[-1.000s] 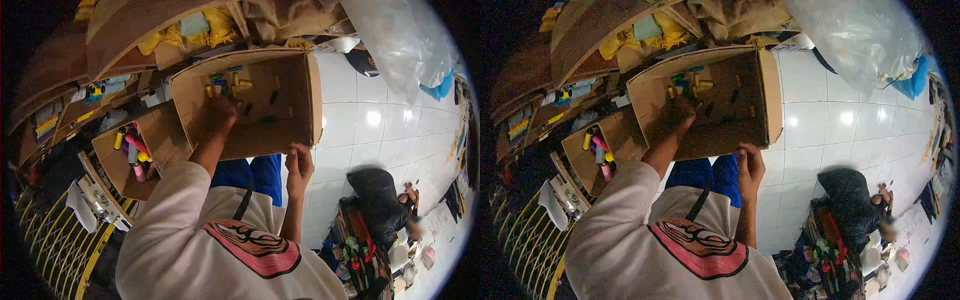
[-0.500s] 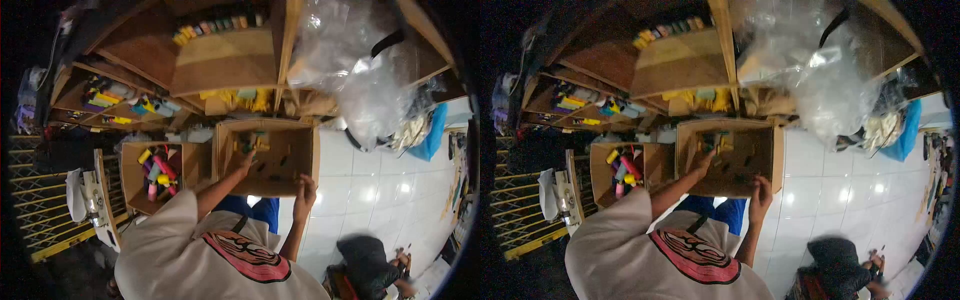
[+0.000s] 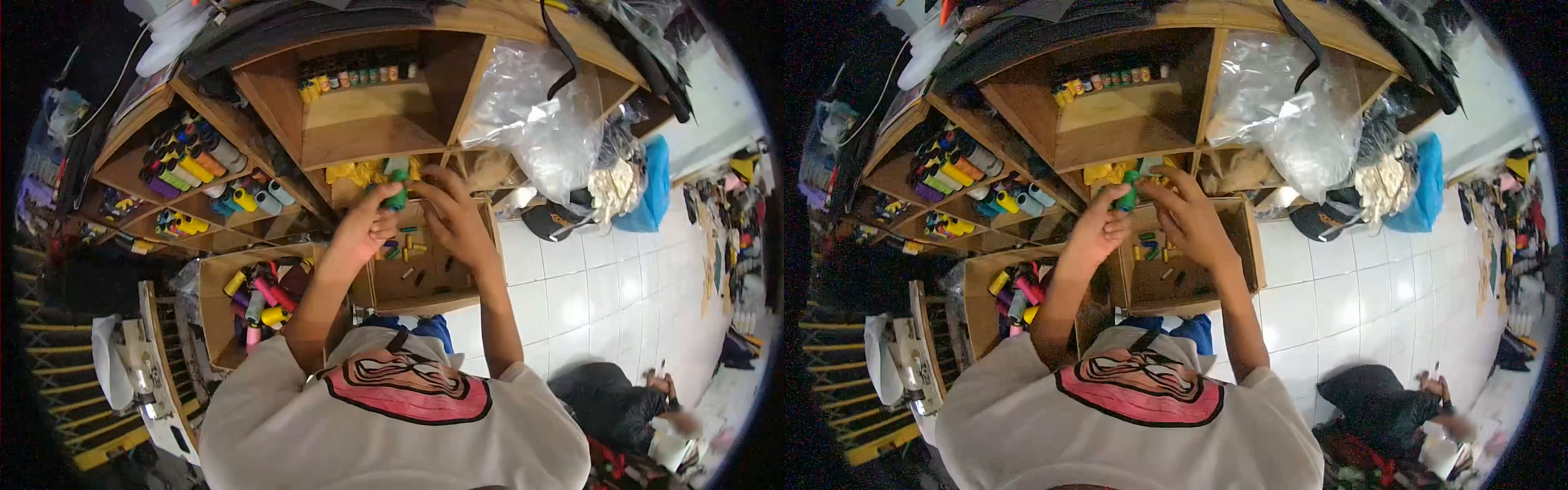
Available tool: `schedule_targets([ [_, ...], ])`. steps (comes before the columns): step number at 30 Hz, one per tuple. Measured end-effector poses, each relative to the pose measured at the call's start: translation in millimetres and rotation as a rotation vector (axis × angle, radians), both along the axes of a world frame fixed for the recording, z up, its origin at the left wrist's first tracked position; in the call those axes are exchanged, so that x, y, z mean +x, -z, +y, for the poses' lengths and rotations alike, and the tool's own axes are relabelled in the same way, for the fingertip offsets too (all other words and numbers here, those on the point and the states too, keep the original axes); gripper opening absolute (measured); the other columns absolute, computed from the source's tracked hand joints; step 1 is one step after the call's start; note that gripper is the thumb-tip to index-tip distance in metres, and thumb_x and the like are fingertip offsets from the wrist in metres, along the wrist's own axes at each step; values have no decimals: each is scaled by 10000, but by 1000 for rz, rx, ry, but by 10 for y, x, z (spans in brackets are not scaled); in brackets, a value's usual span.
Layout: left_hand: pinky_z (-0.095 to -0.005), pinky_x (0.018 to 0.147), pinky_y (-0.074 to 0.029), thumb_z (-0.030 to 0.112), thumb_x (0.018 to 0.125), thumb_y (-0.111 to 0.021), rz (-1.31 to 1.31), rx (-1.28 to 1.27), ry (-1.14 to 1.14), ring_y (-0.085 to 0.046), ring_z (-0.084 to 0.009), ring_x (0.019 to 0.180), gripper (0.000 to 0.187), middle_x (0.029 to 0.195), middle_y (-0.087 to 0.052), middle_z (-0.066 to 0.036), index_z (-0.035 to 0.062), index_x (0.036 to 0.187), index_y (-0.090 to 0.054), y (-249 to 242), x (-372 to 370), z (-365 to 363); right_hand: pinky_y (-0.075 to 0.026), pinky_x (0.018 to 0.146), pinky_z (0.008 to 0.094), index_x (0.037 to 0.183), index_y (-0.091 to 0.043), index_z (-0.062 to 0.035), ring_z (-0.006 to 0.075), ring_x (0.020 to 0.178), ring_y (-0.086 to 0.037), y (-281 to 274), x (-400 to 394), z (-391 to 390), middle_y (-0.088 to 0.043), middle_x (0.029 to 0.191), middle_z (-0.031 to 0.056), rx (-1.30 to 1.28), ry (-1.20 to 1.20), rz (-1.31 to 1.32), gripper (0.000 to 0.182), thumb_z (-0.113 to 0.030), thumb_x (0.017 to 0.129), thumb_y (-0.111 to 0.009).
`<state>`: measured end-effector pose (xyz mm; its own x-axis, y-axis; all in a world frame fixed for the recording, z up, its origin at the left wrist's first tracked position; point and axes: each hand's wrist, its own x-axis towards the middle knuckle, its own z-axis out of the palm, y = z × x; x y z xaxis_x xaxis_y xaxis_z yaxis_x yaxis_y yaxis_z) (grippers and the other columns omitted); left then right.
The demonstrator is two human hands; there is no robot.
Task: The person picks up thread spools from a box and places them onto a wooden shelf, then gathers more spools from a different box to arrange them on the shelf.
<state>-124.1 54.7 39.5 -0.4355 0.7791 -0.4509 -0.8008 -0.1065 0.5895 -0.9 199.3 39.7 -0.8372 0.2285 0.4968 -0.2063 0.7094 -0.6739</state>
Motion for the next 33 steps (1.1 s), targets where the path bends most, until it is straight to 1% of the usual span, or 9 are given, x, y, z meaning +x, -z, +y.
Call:
schedule_targets([
  [7,-183,364,-192,327,865,-669,-18,85,216,-256,-29,401,301,525,-301,84,62,882,-525,-87,-335,-285,-496,818,393,1182,-606,-108,316,1032,-561,-229,-320,-183,-550,1174,123,305,-12,66,385,-72,805,-674],
  [15,-182,374,-174,401,912,-632,136,56,354,-251,-6,423,346,547,-332,69,62,890,-566,30,-793,-466,-447,854,389,1108,-613,-61,315,1003,-536,-194,-767,-147,-590,1061,108,237,-178,-3,346,-48,774,-700],
  [18,-219,422,-331,413,938,-590,509,-129,290,-372,-52,473,387,619,-439,25,30,990,-607,161,-1107,-433,-457,819,365,1102,-612,-52,311,970,-559,-28,-1012,69,-587,1044,122,178,-174,9,343,-23,770,-694],
  [21,-315,505,-333,516,943,-543,1417,-483,-148,-345,-130,501,514,614,-371,-5,10,1015,-600,572,-1422,-247,-477,821,309,1159,-576,-37,240,934,-599,285,-1431,296,-601,1082,97,-408,-24,11,315,-52,853,-650],
  [23,-406,658,-473,471,977,-496,1438,-601,-57,-591,-245,719,610,847,-607,-151,-99,1180,-573,960,-1842,-26,-476,846,310,1194,-547,-23,225,953,-600,290,-1780,398,-604,1111,95,-583,26,72,330,-89,883,-632],
  [26,-395,577,-466,465,980,-492,1479,-643,10,-566,-235,604,607,724,-579,-167,-98,1195,-565,747,-1913,166,-469,890,344,1230,-511,0,236,1002,-594,330,-2365,420,-609,1134,115,-505,153,-20,374,-155,907,-618],
  [27,-354,481,-363,477,965,-523,1523,-598,-184,-435,-173,467,536,558,-451,-76,-52,1030,-571,824,-1907,235,-468,892,357,1232,-509,8,250,1013,-594,532,-2615,490,-611,1137,128,-448,183,-67,389,-174,906,-620],
  [30,-383,533,-410,404,966,-558,1615,-449,-330,-489,-229,529,486,616,-489,-104,-66,1087,-576,1284,-2129,429,-479,846,376,1188,-528,22,274,997,-587,1084,-3257,648,-603,1111,154,-281,251,-129,350,-178,913,-608],
  [33,-447,755,-479,376,970,-545,1698,-583,-270,-597,-349,852,475,938,-604,-206,-67,1135,-592,1293,-2133,403,-497,788,397,1132,-546,41,295,961,-581,1397,-3666,568,-591,1088,174,-145,298,-51,303,-169,918,-595],
])
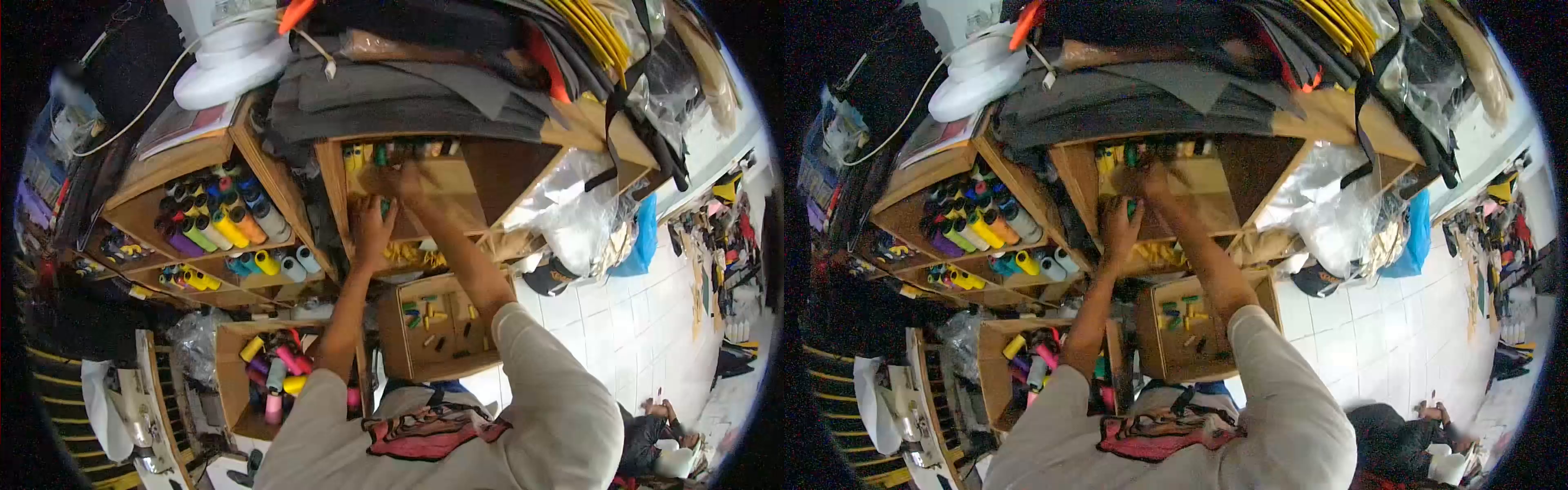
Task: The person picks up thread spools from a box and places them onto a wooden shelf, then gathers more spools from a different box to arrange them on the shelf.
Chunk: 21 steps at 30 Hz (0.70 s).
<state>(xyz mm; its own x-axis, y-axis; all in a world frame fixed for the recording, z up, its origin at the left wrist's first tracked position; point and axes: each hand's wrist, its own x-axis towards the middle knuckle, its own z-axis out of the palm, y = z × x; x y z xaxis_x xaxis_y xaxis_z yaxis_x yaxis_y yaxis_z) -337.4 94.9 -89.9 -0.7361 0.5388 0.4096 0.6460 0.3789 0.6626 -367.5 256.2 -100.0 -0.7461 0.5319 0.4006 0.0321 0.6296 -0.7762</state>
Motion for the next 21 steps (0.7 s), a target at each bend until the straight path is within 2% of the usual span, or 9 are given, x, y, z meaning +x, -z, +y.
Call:
schedule_targets([
  [1,-459,801,-482,388,971,-536,22,-38,0,-603,-368,927,490,1012,-614,-224,-65,1149,-593,-44,-3,-41,-501,785,416,1118,-559,43,306,958,-591,48,-160,24,-601,1088,184,-200,-85,89,298,-165,909,-602],
  [4,-479,914,-485,458,983,-467,-163,98,-124,-558,-392,1078,537,1180,-573,-230,-52,1113,-573,-133,97,-75,-508,775,430,1061,-603,40,332,927,-616,-167,-98,-130,-634,1042,204,-16,-32,-117,263,-153,882,-620],
  [6,-474,894,-496,462,984,-460,-109,21,-176,-565,-391,1082,549,1210,-568,-237,-54,1126,-582,-98,71,-23,-513,769,440,1022,-632,38,349,907,-633,-311,-103,-203,-656,1012,217,25,-29,-153,240,-144,865,-632],
  [10,-468,849,-519,462,982,-461,81,37,-328,-591,-386,1045,562,1225,-569,-243,-67,1103,-606,115,92,86,-513,691,425,938,-652,33,333,776,-643,45,-364,-50,-664,890,224,104,35,-119,219,-165,845,-657],
  [12,-464,824,-528,456,979,-470,54,29,-303,-605,-382,1017,552,1204,-579,-245,-67,1067,-622,83,124,37,-509,655,416,915,-637,52,323,731,-643,27,-416,-42,-659,863,221,148,48,-265,252,-184,836,-677],
  [14,-436,761,-549,421,966,-514,169,98,-367,-640,-350,914,493,1113,-621,-226,-53,1014,-637,160,159,81,-501,631,410,902,-624,61,316,685,-636,-19,-360,-138,-652,802,218,171,81,-151,274,-186,808,-695],
  [16,-411,698,-550,397,957,-544,130,142,-311,-643,-321,823,453,1018,-634,-203,-45,978,-642,51,182,44,-496,601,429,978,-599,50,339,660,-634,11,-375,-141,-642,751,211,160,96,-152,335,-209,793,-705],
  [18,-389,641,-542,379,949,-566,175,177,-318,-635,-297,743,426,937,-634,-180,-39,940,-643,33,190,17,-495,563,475,1145,-563,19,394,656,-639,75,-431,-131,-630,711,201,108,88,-268,468,-252,792,-708],
  [21,-377,587,-521,368,946,-578,287,233,-376,-612,-280,671,412,855,-615,-154,-36,896,-640,189,147,82,-493,561,470,1085,-584,13,378,637,-629,169,-465,-55,-631,704,193,118,63,-288,454,-291,775,-716],
])
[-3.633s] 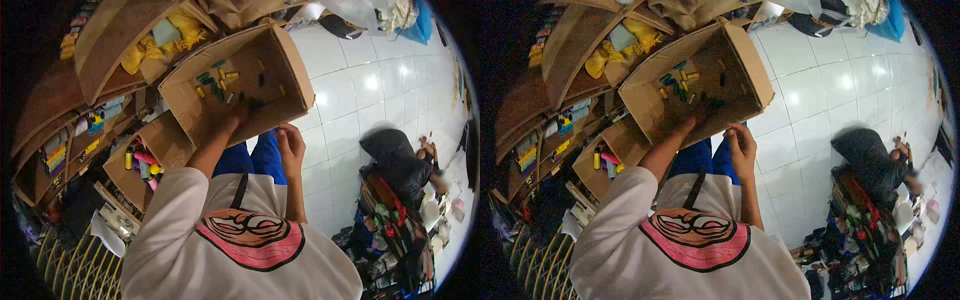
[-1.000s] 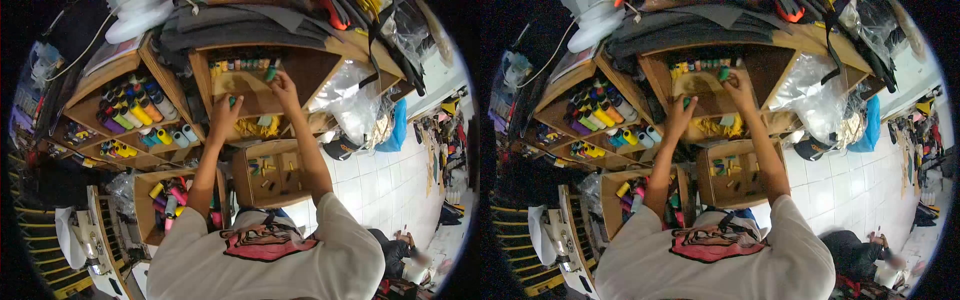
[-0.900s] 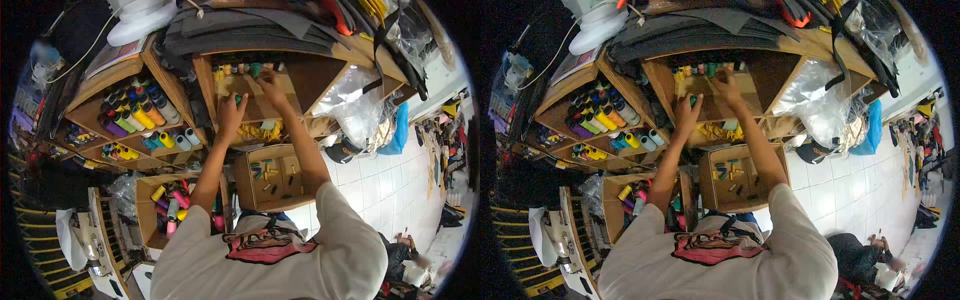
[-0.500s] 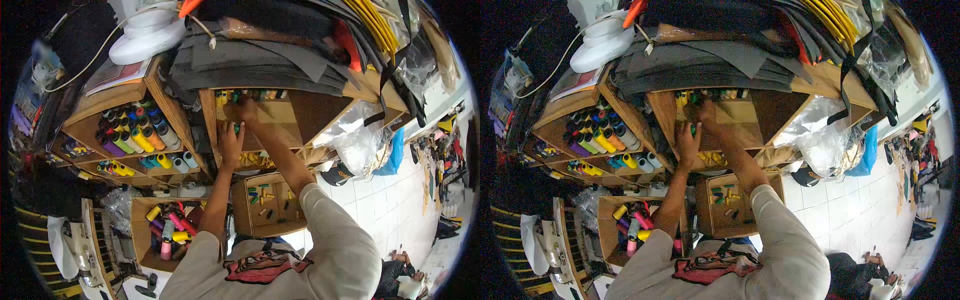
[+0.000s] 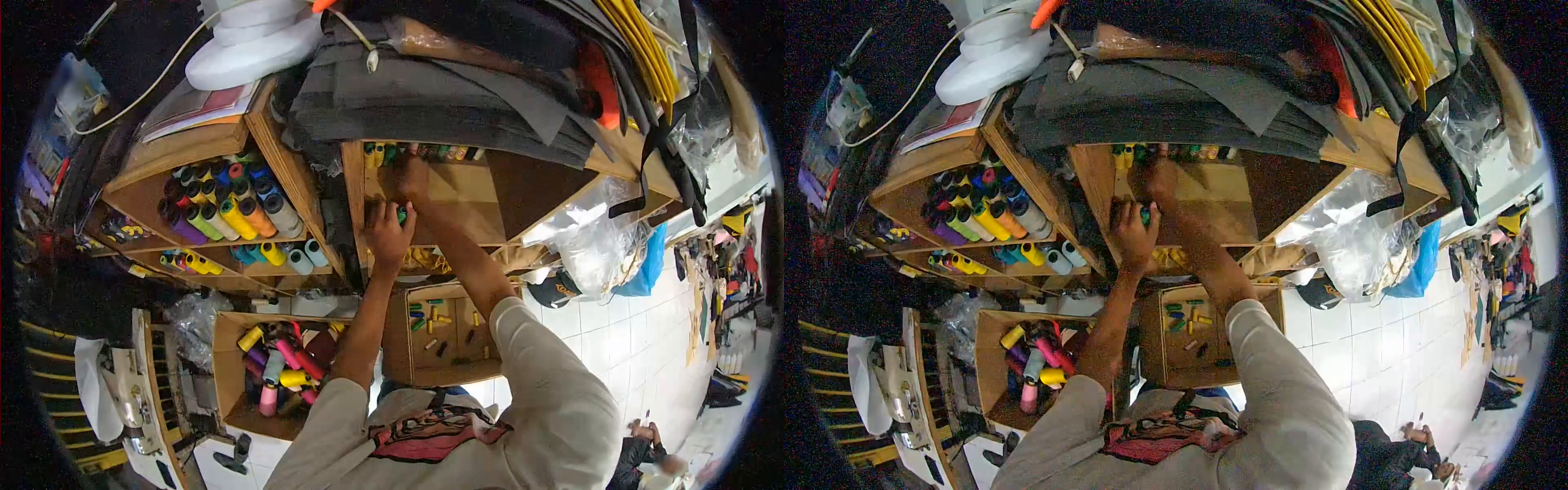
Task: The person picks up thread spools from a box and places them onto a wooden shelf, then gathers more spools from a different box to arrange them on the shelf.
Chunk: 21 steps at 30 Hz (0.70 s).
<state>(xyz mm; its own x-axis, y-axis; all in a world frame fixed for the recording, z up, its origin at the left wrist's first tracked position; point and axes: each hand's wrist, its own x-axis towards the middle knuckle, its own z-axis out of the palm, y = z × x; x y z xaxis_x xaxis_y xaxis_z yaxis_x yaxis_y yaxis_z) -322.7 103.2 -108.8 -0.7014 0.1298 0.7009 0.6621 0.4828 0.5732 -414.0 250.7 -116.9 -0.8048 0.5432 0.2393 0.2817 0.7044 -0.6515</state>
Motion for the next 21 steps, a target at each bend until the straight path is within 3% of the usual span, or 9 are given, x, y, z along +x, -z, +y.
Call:
schedule_targets([
  [4,-400,613,-515,371,955,-564,-13,5,-15,-609,-294,714,417,869,-601,-163,-37,906,-635,-4,-13,3,-460,520,414,804,-632,35,288,502,-546,-142,104,-73,-601,612,160,145,-28,45,300,-263,785,-667],
  [6,-404,644,-516,375,960,-557,-6,-38,-46,-608,-297,772,420,926,-593,-180,-38,927,-626,-56,-2,-26,-469,538,403,879,-652,26,289,524,-561,-118,37,-54,-615,638,160,313,-53,-109,269,-236,816,-649],
  [9,-406,680,-510,386,970,-539,-15,-37,-47,-595,-300,854,435,1026,-563,-210,-43,957,-611,-46,-16,4,-493,593,387,1018,-652,13,282,604,-608,-111,277,13,-644,720,166,105,-180,45,259,-188,861,-612],
  [11,-411,695,-505,399,980,-517,-28,40,-14,-584,-313,897,458,1081,-536,-231,-51,975,-602,-51,-18,28,-499,694,375,1106,-631,2,282,757,-628,-226,603,-11,-647,884,184,-88,-277,165,275,-132,868,-594],
  [13,-429,707,-507,414,992,-481,-86,-56,11,-585,-337,917,490,1117,-528,-242,-62,1000,-599,-151,-9,-46,-492,848,359,1180,-599,-14,290,994,-629,-278,895,-45,-630,1143,214,-184,-359,162,331,-53,851,-588],
  [17,-424,704,-551,451,998,-441,-48,-132,-115,-606,-330,951,553,1149,-533,-240,-77,1068,-589,114,-48,36,-487,868,367,1242,-553,-14,288,1000,-621,-927,1515,-409,-628,1129,181,-254,-441,-7,408,-36,842,-625],
  [18,-414,695,-560,454,996,-444,20,-166,-168,-613,-318,944,555,1144,-536,-234,-76,1077,-588,90,-51,29,-488,862,368,1242,-550,-9,292,996,-621,-847,1513,-388,-627,1127,181,-204,-480,24,415,-43,838,-637],
  [19,-405,684,-577,496,989,-424,-167,-147,-64,-619,-323,988,608,1221,-527,-247,-73,1131,-583,-53,-26,11,-490,857,368,1242,-548,-4,296,993,-620,-726,1497,-357,-626,1125,181,-156,-518,56,422,-51,834,-649],
  [21,-412,693,-577,513,990,-401,-201,-170,-37,-607,-349,1013,628,1251,-515,-255,-67,1160,-568,-110,8,-33,-501,818,395,1227,-547,15,323,933,-625,-598,1527,-321,-629,1095,188,-99,-528,33,426,-79,831,-674],
])
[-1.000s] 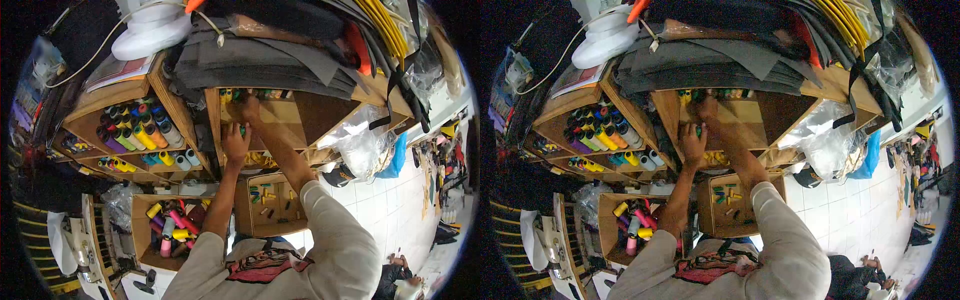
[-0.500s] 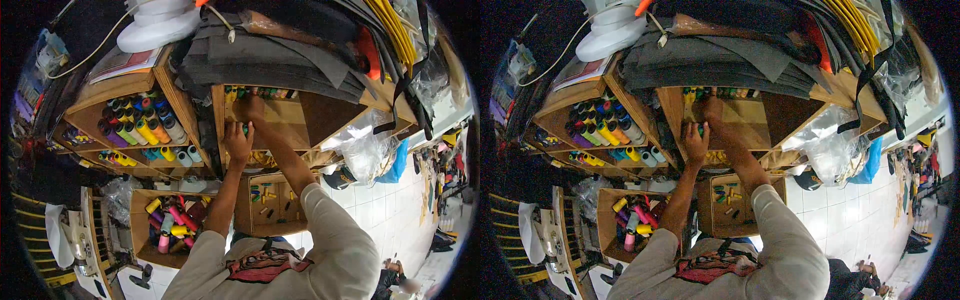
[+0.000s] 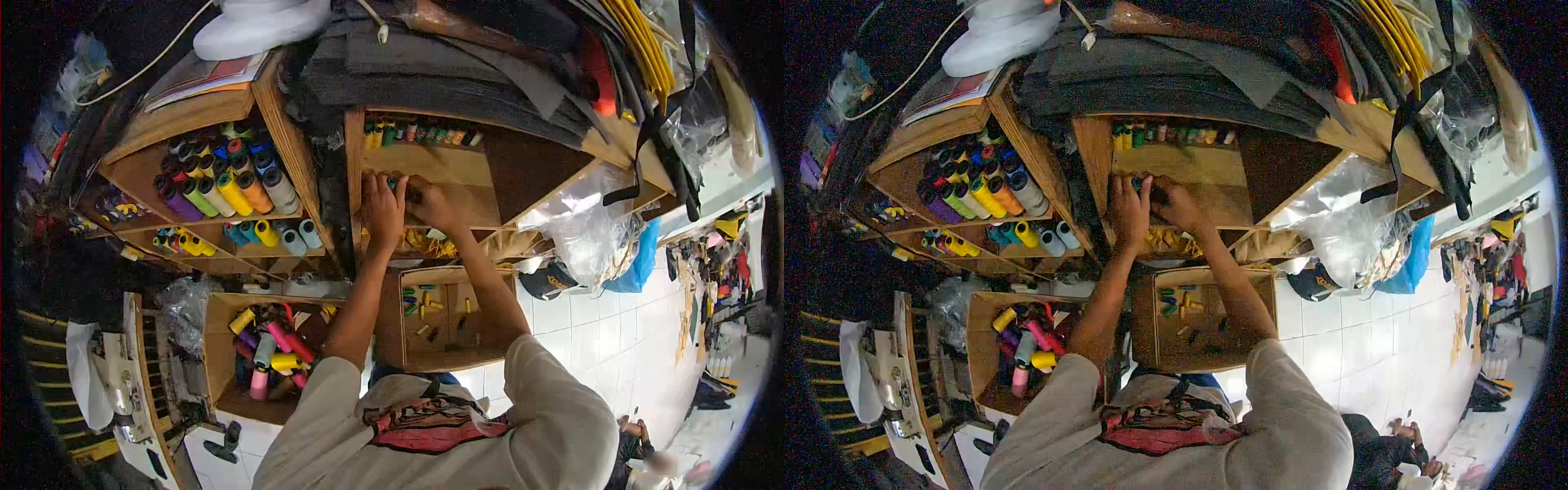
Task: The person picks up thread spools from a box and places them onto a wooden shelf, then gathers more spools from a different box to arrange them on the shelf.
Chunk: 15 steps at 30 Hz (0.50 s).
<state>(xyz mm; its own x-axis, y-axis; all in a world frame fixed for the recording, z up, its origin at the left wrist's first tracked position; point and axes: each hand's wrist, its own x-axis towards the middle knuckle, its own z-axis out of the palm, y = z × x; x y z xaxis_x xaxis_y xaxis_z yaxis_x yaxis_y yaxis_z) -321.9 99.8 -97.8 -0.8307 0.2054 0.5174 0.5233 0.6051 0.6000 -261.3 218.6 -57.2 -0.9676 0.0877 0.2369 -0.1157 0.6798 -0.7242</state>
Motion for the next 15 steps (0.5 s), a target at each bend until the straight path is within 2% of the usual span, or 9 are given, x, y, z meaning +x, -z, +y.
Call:
schedule_targets([
  [3,-424,685,-575,522,992,-385,-26,-84,32,-603,-360,1010,633,1248,-516,-256,-57,1187,-551,-82,-3,-31,-486,838,404,1189,-559,29,336,1026,-596,16,-32,-25,-590,1163,196,51,26,47,398,-186,876,-677],
  [5,-431,666,-571,516,994,-385,53,-77,10,-607,-356,975,618,1208,-526,-248,-48,1193,-540,-55,-44,-9,-483,822,415,1166,-561,33,343,1015,-594,483,-234,213,-595,1128,218,158,55,-63,364,-175,884,-658],
  [7,-436,638,-564,502,998,-389,219,8,-46,-611,-350,921,593,1148,-539,-233,-40,1194,-528,251,-130,111,-492,790,425,1142,-568,39,343,944,-605,537,-271,231,-615,1066,232,176,92,-111,334,-150,877,-643],
  [9,-445,667,-561,496,1005,-369,105,90,-8,-604,-359,949,590,1183,-531,-236,-34,1221,-512,532,-240,230,-514,743,433,1117,-578,46,338,816,-627,100,-173,23,-651,976,236,98,139,-95,310,-110,854,-631],
  [10,-453,693,-556,486,1009,-358,35,107,20,-598,-367,964,582,1197,-526,-238,-32,1231,-505,516,-230,209,-509,710,438,1035,-602,43,347,775,-621,20,-148,-79,-648,913,239,-16,135,166,248,-136,865,-629],
  [11,-461,720,-552,476,1014,-347,-36,124,44,-592,-376,979,575,1211,-521,-241,-31,1240,-498,505,-221,188,-505,704,441,1018,-604,44,355,767,-619,25,-179,-118,-648,901,238,3,182,160,239,-144,870,-626],
  [13,-482,797,-535,442,1026,-324,-208,129,96,-574,-402,1010,548,1233,-509,-248,-30,1252,-487,68,-69,69,-497,692,447,983,-610,44,372,750,-615,-2,-300,-49,-647,876,235,49,272,143,227,-158,881,-620],
  [14,-505,882,-493,388,1036,-313,-211,63,84,-556,-401,1038,505,1210,-524,-248,-34,1250,-490,-96,-24,31,-488,685,459,968,-619,44,384,747,-613,15,-353,3,-643,853,230,-8,301,42,240,-182,887,-619],
  [15,-506,886,-489,379,1037,-312,-133,40,54,-552,-400,1042,501,1202,-527,-249,-37,1255,-484,-94,-8,46,-488,688,461,965,-620,47,385,748,-615,86,-448,56,-641,844,231,16,339,-3,264,-205,885,-624],
])
